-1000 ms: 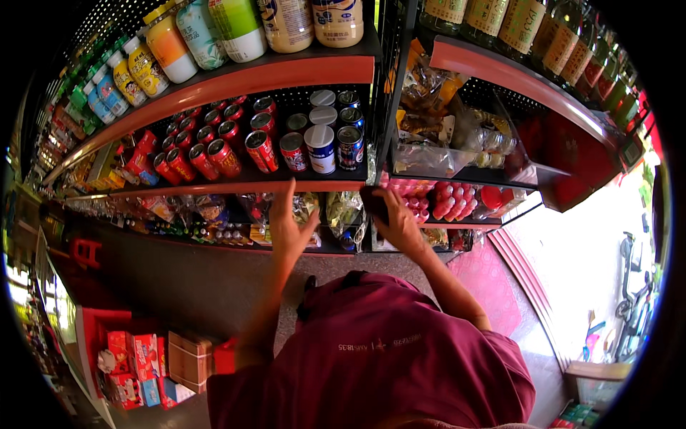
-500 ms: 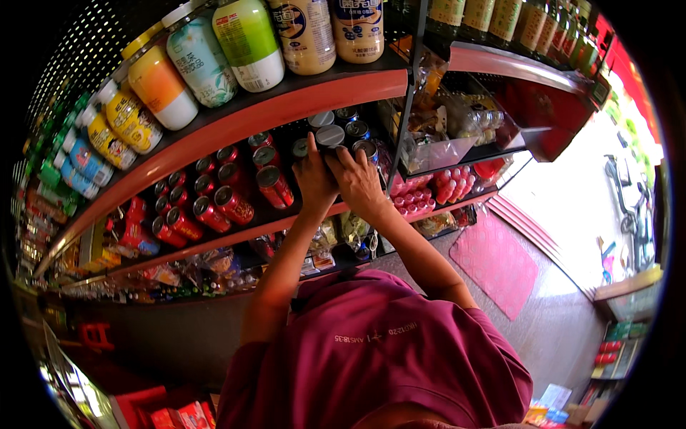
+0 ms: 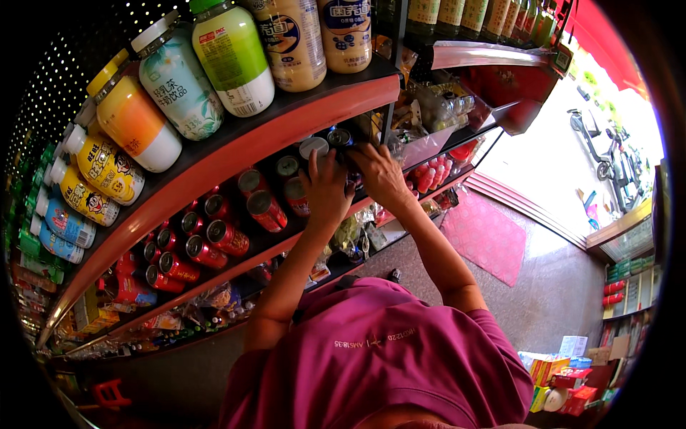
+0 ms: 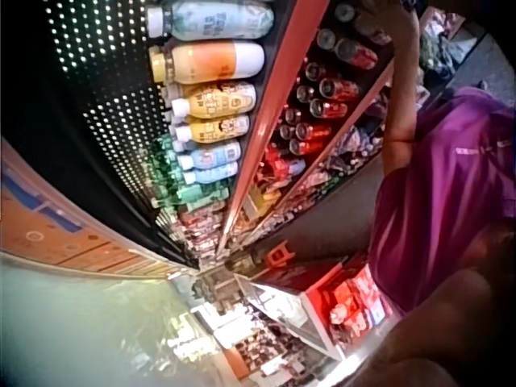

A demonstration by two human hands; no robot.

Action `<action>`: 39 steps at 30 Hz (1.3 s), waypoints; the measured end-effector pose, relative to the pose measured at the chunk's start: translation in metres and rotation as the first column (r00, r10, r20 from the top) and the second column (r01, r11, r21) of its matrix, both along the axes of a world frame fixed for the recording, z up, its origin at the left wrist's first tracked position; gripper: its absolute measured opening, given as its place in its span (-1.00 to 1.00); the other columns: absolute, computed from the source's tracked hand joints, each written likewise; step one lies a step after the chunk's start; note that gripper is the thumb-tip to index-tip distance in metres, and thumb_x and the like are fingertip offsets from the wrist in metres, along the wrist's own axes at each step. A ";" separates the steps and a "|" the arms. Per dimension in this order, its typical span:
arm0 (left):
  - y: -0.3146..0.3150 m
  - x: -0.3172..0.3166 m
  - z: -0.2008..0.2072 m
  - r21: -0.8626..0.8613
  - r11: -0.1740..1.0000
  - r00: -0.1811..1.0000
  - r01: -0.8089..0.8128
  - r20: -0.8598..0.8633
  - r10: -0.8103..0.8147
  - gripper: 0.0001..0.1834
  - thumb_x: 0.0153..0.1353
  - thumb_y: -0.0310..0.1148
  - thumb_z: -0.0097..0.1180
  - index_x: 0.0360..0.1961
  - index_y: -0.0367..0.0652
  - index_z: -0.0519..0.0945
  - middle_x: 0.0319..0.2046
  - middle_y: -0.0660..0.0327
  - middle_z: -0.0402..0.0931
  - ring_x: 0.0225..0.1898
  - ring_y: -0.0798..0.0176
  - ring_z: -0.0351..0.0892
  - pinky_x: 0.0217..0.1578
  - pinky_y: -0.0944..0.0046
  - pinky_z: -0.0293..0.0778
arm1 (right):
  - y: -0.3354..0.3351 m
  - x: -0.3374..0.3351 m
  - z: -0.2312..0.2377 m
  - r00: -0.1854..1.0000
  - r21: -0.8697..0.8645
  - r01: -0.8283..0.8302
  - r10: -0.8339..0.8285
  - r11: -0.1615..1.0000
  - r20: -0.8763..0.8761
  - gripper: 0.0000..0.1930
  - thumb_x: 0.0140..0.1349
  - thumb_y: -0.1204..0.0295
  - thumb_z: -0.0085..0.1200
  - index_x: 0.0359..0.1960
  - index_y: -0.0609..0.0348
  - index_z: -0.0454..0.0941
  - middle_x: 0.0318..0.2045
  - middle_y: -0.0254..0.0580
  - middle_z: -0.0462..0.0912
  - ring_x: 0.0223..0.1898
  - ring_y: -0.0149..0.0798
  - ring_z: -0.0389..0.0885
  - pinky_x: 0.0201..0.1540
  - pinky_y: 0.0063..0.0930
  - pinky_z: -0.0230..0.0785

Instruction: The person arranges various beverages and snacks on store shelves. They handle cans, bottles, and boxes, moving them into neat rows and aligning them for display. The person uses a cloth to wipe the shelf surfaces and product labels while organizing the items.

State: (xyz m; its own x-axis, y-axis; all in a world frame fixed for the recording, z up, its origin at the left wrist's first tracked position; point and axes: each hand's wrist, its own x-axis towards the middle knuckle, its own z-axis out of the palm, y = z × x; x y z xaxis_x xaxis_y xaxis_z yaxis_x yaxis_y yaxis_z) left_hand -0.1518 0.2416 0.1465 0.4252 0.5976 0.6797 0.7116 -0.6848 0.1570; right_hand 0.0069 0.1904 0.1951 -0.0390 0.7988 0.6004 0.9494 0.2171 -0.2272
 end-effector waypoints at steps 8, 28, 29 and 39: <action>0.007 0.003 -0.006 0.034 0.998 0.997 -0.049 0.054 0.047 -0.60 0.00 -0.24 0.45 -0.05 0.15 0.75 0.21 0.15 0.44 0.43 -0.25 0.21 0.20 -0.45 0.27 | 0.024 0.029 0.038 0.951 -0.269 -0.310 0.291 0.912 -0.108 -0.65 0.03 0.59 0.17 -0.09 0.12 0.72 -0.08 -0.09 0.68 0.07 0.07 0.62 0.17 -0.13 0.45; 0.013 0.013 -0.022 0.078 0.997 0.990 -0.001 0.140 -0.010 -0.58 0.12 -0.13 0.47 -0.02 0.06 0.65 0.18 0.18 0.48 0.32 -0.15 0.34 0.14 -0.27 0.28 | 0.198 0.019 -0.039 0.981 -0.030 -0.192 0.193 0.981 0.038 -0.63 0.15 0.43 0.12 0.02 0.16 0.67 0.01 0.10 0.71 0.15 0.20 0.61 0.21 0.07 0.42; 0.013 0.015 -0.020 0.071 0.997 0.991 -0.008 0.135 -0.001 -0.59 0.13 -0.15 0.46 -0.01 0.07 0.64 0.15 0.18 0.49 0.30 -0.15 0.35 0.13 -0.28 0.28 | 0.198 0.023 -0.039 0.977 -0.036 -0.202 0.204 0.979 0.054 -0.63 0.15 0.43 0.12 0.02 0.16 0.67 0.00 0.10 0.72 0.16 0.19 0.61 0.23 0.06 0.40; 0.001 -0.005 -0.013 0.003 0.998 0.989 0.056 0.136 -0.056 -0.49 0.22 -0.20 0.38 0.19 0.00 0.62 0.27 0.11 0.46 0.34 -0.28 0.35 0.23 -0.30 0.29 | -0.015 -0.005 0.024 0.972 0.171 -0.046 0.083 0.984 -0.218 -0.37 0.05 0.68 0.12 0.26 0.06 0.55 0.22 -0.07 0.54 0.17 0.19 0.50 0.24 -0.07 0.42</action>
